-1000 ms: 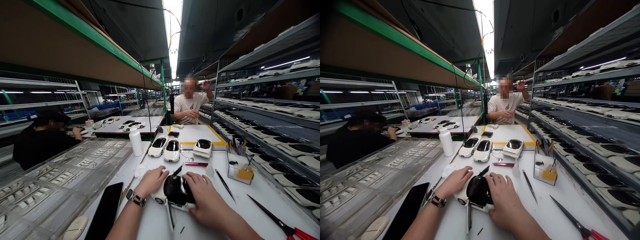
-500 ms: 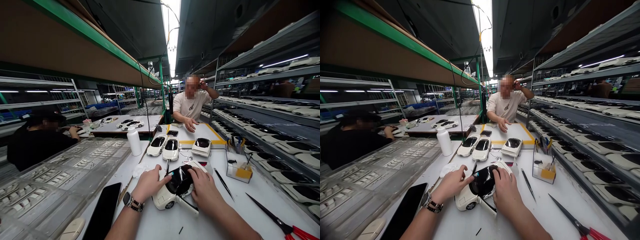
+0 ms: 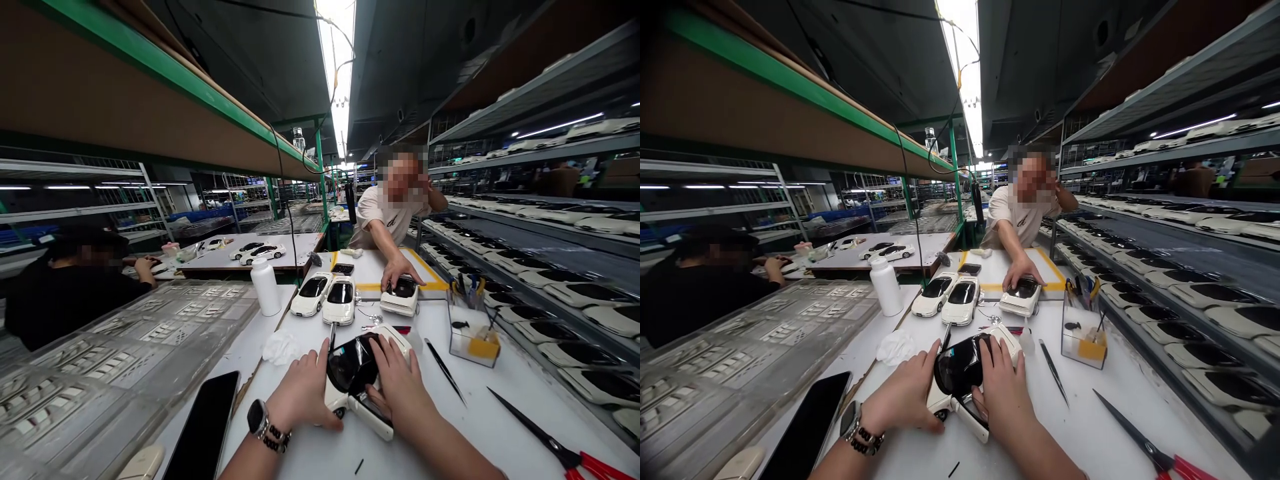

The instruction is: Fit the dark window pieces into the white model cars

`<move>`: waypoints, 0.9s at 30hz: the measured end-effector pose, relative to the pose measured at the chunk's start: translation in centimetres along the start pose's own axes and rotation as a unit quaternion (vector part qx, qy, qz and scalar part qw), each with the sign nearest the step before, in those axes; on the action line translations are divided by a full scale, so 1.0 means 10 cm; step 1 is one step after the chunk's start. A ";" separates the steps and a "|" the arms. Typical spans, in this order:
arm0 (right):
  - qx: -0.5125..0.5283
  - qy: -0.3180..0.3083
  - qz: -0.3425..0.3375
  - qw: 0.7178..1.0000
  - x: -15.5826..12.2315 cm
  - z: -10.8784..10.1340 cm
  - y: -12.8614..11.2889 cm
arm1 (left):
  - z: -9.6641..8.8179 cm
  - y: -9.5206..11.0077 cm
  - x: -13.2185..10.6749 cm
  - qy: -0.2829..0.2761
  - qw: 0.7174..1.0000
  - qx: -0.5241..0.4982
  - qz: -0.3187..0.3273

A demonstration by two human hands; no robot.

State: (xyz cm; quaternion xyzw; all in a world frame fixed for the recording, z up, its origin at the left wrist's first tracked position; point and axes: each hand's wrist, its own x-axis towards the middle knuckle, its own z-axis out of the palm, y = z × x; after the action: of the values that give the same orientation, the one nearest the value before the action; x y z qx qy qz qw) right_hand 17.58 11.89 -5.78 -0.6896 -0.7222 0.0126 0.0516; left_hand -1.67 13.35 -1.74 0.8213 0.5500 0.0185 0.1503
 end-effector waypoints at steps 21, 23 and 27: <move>-0.018 0.010 -0.036 0.999 -0.05 -0.06 -0.06 | 0.02 -0.04 0.01 0.024 1.000 0.011 0.016; -0.015 0.009 -0.041 0.999 -0.04 -0.04 -0.05 | 0.03 -0.04 0.01 0.026 0.999 0.015 0.016; -0.007 0.012 -0.044 0.999 -0.05 -0.03 -0.04 | 0.03 -0.05 0.01 0.023 1.000 0.014 0.017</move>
State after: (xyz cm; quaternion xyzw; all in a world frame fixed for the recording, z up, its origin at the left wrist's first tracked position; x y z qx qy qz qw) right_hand 17.25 11.38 -5.43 -0.6574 -0.7515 -0.0030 0.0554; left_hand -2.02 13.53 -2.20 0.8317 0.5398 0.0319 0.1262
